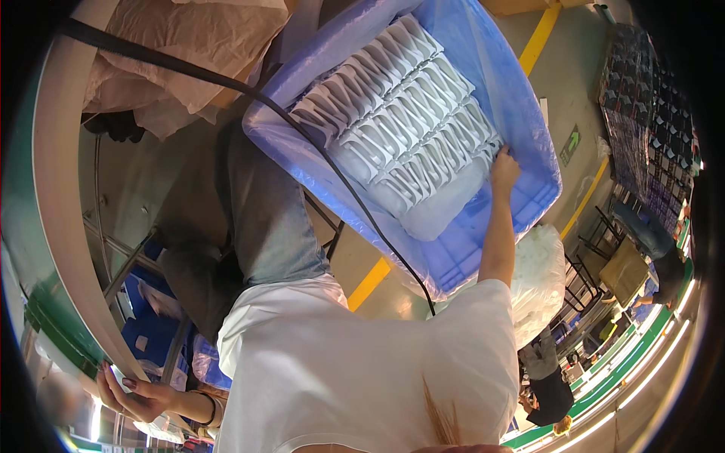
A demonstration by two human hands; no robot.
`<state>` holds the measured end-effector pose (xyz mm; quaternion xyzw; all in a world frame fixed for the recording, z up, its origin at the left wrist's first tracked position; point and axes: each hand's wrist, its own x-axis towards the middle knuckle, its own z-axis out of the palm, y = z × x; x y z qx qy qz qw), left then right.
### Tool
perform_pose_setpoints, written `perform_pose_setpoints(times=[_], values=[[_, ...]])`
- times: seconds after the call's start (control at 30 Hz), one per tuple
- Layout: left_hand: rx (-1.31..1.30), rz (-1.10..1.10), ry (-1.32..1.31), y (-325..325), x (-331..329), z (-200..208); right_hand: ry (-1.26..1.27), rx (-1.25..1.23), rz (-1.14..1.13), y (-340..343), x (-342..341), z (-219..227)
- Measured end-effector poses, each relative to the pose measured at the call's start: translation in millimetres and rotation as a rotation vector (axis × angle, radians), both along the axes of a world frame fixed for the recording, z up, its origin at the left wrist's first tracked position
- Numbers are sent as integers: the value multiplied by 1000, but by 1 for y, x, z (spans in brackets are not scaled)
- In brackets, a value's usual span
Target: Assembling white plastic components using a manual press machine on an assembly line.
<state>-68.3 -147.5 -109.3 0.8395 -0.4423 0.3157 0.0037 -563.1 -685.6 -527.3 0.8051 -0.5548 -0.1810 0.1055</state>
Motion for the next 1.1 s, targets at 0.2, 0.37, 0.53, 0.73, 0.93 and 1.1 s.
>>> perform_pose_setpoints(times=[0.2,0.37,0.53,0.73,0.93,1.1], values=[[-10,-37,44,-6,11,-5,49,16,-13,1,-24,7],[7,-19,-11,0,-1,4,31,96,65,-16,15,28],[-23,-27,10,-6,6,0,29,113,117,-4,-1,28],[-26,-27,24,-8,15,-11,84,117,20,-9,-32,3],[-4,-5,-3,1,-2,4,-54,160,4,-13,-1,6],[-18,-65,53,-14,12,-4,-233,14,-50,19,-25,52]])
